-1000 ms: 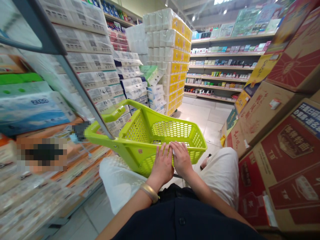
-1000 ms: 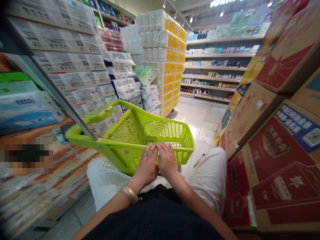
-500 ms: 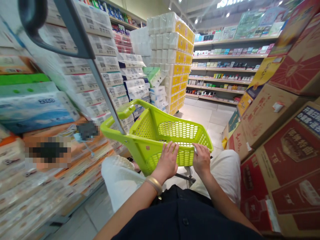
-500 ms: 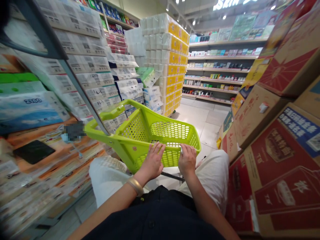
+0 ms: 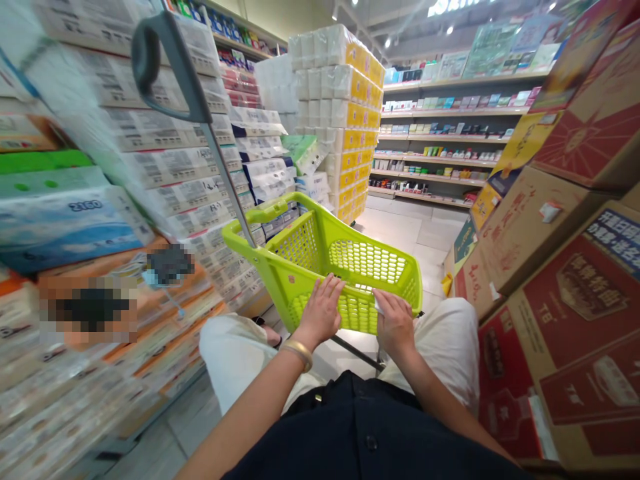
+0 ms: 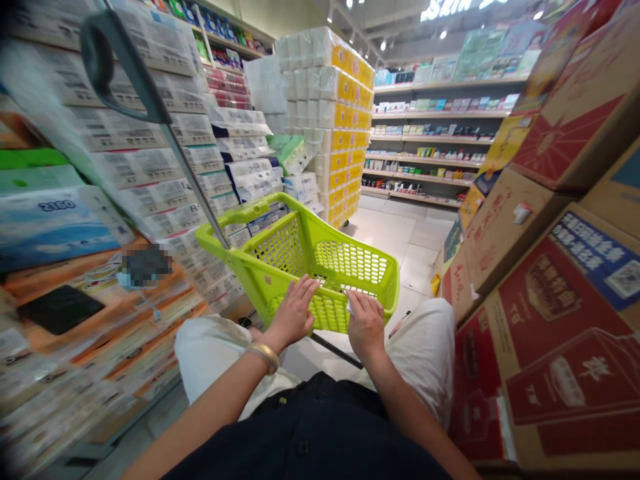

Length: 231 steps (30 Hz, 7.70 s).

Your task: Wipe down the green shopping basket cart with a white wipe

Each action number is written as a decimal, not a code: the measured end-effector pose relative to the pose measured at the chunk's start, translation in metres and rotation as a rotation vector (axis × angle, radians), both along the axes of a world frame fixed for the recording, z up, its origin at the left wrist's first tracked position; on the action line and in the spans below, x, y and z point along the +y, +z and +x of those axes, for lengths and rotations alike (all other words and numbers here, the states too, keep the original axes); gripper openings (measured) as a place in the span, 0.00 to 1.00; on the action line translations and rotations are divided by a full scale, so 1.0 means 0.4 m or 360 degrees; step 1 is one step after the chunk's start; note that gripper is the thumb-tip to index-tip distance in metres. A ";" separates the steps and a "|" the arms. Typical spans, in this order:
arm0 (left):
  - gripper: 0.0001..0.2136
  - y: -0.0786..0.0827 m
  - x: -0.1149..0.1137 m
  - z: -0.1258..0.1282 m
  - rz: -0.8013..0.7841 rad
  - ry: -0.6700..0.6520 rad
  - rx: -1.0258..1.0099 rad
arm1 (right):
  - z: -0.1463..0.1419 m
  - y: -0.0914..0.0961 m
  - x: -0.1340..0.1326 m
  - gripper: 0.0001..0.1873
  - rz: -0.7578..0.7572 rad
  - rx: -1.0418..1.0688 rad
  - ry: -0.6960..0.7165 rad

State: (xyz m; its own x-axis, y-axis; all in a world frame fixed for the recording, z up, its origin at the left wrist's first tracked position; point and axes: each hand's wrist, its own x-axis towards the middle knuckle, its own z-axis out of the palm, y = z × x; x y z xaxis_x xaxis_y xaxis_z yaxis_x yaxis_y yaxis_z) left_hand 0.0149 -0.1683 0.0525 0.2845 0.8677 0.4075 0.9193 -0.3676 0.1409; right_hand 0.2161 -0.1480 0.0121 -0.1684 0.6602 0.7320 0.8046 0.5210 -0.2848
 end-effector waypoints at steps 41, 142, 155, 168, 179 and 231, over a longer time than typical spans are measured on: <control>0.38 0.055 0.138 -0.092 -0.0417 0.0423 0.0118 | -0.085 -0.029 0.016 0.35 -0.0102 0.0096 0.0458; 0.12 -0.014 0.039 -0.012 -0.0179 0.0135 -0.0009 | -0.053 -0.074 0.008 0.27 -0.0106 0.0210 0.0563; 0.12 -0.053 0.035 0.026 -0.0082 0.0060 -0.0178 | -0.044 -0.074 0.023 0.28 -0.0088 0.0184 0.0398; 0.13 -0.072 0.028 0.010 -0.0036 0.0030 -0.0302 | -0.010 -0.081 0.026 0.29 -0.0042 0.0235 0.0333; 0.18 -0.084 0.023 0.009 0.0000 -0.0019 -0.0376 | 0.030 -0.073 0.033 0.25 -0.0029 0.0338 0.0072; 0.16 -0.096 0.002 -0.022 0.0045 -0.0035 -0.0472 | 0.018 -0.077 0.024 0.27 -0.0069 0.0307 0.0147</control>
State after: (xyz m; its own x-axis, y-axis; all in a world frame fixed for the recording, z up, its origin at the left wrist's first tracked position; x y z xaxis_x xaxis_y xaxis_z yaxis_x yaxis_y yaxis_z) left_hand 0.0061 -0.1674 0.0142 0.1682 0.8498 0.4995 0.8311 -0.3947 0.3917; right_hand 0.2232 -0.1384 -0.0186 -0.0889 0.6798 0.7280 0.6824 0.5739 -0.4527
